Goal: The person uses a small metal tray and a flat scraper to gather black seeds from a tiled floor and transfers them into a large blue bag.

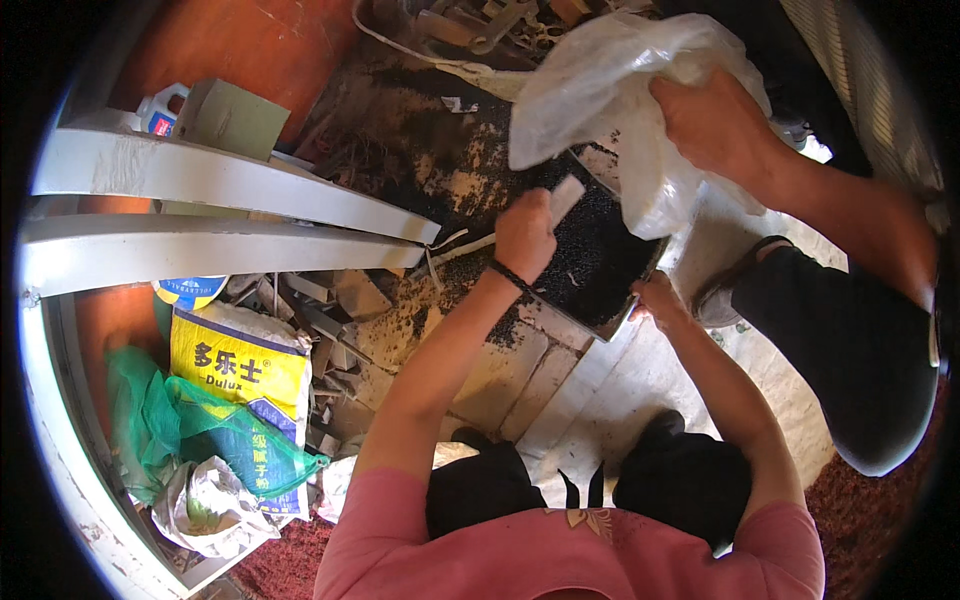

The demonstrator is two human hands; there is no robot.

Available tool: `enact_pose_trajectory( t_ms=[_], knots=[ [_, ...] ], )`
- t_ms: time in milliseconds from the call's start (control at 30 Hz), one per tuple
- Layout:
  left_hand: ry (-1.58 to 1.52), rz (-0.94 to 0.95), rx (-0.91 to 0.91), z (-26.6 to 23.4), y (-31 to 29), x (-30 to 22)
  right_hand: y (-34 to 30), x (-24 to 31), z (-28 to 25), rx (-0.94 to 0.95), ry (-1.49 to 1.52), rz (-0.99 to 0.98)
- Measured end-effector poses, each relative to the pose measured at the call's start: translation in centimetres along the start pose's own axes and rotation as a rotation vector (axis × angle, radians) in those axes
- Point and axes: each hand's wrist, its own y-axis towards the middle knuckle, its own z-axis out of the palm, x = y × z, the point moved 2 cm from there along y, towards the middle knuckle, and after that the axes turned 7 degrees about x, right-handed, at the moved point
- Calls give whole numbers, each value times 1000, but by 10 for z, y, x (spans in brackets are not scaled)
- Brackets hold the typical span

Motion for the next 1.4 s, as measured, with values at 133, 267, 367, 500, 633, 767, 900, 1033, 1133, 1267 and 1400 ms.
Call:
enact_pose_trajectory(
  t_ms=[133,267,367,500,633,767,900,1033,1133,1267,1400],
  knots=[
    [105,-199,-104,-14,31,53,4,0,-31,-88,-6,33],
    [216,-435,-35,-12,75,109,-1,24,-58,-174,48,54],
    [242,-564,41,17,103,142,0,54,-74,-177,22,52],
    [440,-556,-229,32,116,247,7,102,-34,-87,-41,75],
    [132,-668,-54,63,135,171,19,98,-66,-232,-178,92],
    [153,-673,-70,43,128,151,36,99,-51,-233,-177,145],
    [144,-417,-179,44,116,139,52,95,-39,-197,-169,14],
    [88,-281,-12,44,115,93,60,98,-16,-252,-174,21],
    [119,-197,-30,34,112,85,62,92,-14,-208,-107,6],
    [157,-37,-28,13,105,42,73,71,-40,-141,-9,-80],
    [56,93,-262,-33,88,11,82,54,-65,-6,102,-4]
  ],
)
